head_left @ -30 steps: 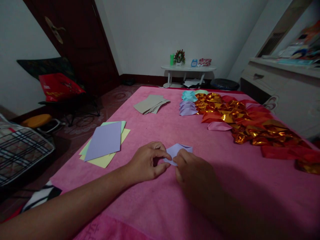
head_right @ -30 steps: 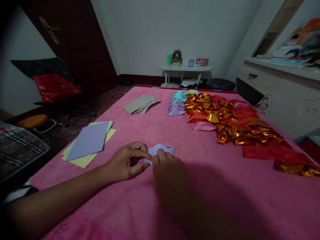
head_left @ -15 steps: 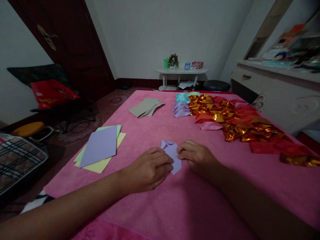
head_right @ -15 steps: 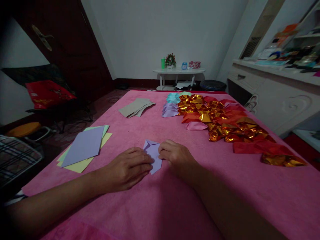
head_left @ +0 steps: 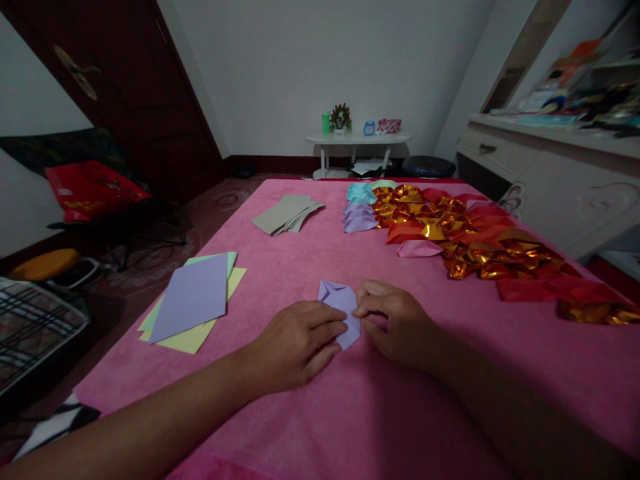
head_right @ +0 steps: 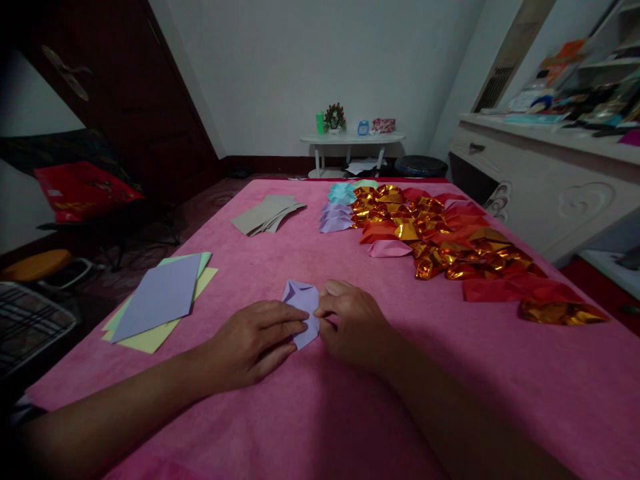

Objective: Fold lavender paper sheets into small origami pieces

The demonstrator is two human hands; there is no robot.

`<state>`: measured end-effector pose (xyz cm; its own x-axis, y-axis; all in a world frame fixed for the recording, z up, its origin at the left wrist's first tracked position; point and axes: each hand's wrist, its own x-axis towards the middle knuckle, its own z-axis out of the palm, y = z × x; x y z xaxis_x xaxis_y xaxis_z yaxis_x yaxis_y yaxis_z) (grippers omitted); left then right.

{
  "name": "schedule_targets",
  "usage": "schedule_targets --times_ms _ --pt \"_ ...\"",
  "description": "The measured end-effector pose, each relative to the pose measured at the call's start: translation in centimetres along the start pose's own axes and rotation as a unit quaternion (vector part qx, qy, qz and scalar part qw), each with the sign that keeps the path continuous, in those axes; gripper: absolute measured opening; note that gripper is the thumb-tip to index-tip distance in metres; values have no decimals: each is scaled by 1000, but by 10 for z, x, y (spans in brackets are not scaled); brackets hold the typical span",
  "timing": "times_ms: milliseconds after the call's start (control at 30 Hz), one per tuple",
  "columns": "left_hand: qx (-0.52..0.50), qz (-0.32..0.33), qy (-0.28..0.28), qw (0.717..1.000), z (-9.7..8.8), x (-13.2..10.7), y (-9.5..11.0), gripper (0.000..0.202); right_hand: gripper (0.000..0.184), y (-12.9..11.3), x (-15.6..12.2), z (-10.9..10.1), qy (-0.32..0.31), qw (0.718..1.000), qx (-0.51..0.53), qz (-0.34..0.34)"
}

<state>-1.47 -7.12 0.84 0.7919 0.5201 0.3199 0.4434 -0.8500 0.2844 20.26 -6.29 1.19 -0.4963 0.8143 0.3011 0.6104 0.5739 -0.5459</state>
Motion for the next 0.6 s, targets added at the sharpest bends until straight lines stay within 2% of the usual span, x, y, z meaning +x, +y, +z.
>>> schedule_targets --times_ms 233,333,600 --pt "-7 -5 15 1000 2 -1 -1 29 14 8 8 4 -7 993 47 111" --pt "-13 -9 19 1000 3 -1 -1 28 18 10 10 4 -21 991 56 122" --pt "-20 -17 14 1000 1 1 1 28 2 2 14 0 -41 989 14 142"
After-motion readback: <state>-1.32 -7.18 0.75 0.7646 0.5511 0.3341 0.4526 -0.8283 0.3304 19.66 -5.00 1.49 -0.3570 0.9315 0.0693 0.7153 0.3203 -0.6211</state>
